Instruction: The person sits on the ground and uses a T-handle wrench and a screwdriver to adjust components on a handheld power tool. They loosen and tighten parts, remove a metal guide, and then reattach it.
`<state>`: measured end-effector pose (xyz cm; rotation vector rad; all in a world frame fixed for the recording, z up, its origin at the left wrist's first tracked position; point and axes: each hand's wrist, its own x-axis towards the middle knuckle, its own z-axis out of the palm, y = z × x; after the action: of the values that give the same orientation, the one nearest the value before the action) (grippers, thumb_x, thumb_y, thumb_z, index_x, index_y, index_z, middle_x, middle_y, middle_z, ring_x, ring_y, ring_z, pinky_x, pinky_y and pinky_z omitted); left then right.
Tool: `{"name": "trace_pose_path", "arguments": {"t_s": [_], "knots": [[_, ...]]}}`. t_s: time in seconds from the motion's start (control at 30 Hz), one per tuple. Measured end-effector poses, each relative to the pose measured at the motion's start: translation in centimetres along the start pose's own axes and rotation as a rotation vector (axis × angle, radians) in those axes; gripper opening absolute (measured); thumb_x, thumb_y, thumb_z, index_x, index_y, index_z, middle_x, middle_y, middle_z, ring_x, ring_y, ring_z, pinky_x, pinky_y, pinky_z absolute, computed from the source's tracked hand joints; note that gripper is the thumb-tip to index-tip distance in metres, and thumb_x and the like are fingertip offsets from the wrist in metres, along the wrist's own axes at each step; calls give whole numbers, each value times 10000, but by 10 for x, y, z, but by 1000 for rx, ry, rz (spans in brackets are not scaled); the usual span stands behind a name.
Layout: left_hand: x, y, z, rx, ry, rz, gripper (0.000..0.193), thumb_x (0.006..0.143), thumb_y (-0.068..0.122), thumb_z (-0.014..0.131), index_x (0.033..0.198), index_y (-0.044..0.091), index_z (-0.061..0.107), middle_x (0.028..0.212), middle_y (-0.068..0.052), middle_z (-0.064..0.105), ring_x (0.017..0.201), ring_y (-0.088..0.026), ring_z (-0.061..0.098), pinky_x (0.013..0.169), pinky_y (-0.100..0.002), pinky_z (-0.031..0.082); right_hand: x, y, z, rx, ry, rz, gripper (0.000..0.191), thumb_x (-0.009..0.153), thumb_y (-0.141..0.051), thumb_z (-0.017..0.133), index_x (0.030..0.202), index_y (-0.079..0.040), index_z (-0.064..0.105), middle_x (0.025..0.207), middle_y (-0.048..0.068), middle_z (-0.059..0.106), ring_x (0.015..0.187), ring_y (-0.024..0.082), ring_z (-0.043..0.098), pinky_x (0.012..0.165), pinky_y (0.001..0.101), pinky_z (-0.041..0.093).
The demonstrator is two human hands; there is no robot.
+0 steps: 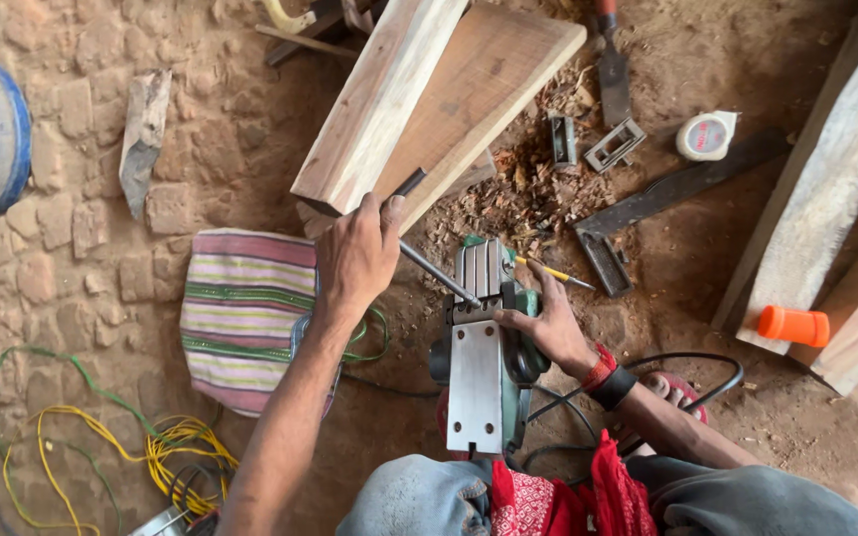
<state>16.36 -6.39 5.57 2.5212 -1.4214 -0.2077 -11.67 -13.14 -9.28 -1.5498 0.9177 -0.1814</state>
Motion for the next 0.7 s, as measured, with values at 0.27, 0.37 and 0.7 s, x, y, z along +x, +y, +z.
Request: {"name": "trace_pose_path", "arguments": {"t_s": [0.27,0.37,0.7], "knots": [[-14,-8,-2,85,222,-22,512,1105,467,464,853,66,659,504,-61,571,422,-192,544,391,-370,389,-4,-13,20,-104,39,149,953,596,-554,776,1471,-220,597,1261,168,580,1177,327,597,1016,490,475],[-10,-3,-5,121,152,-113,500,1099,459,467,863,68,671,518,-85,603,434,-233,590,408,-401,422,-6,-12,22,-74,66,154,914,576,-545,780,1402,-173,663,1119,170,581,992,314,626,865,491,539],[-2,14,-7,171,66,-259,525,1083,494,463,884,67,694,551,-150,646,499,-330,658,468,-491,489,-8,-4,22,73,209,35,697,641,-475,820,1184,-43,757,1072,122,648,985,254,653,897,430,547]]}}
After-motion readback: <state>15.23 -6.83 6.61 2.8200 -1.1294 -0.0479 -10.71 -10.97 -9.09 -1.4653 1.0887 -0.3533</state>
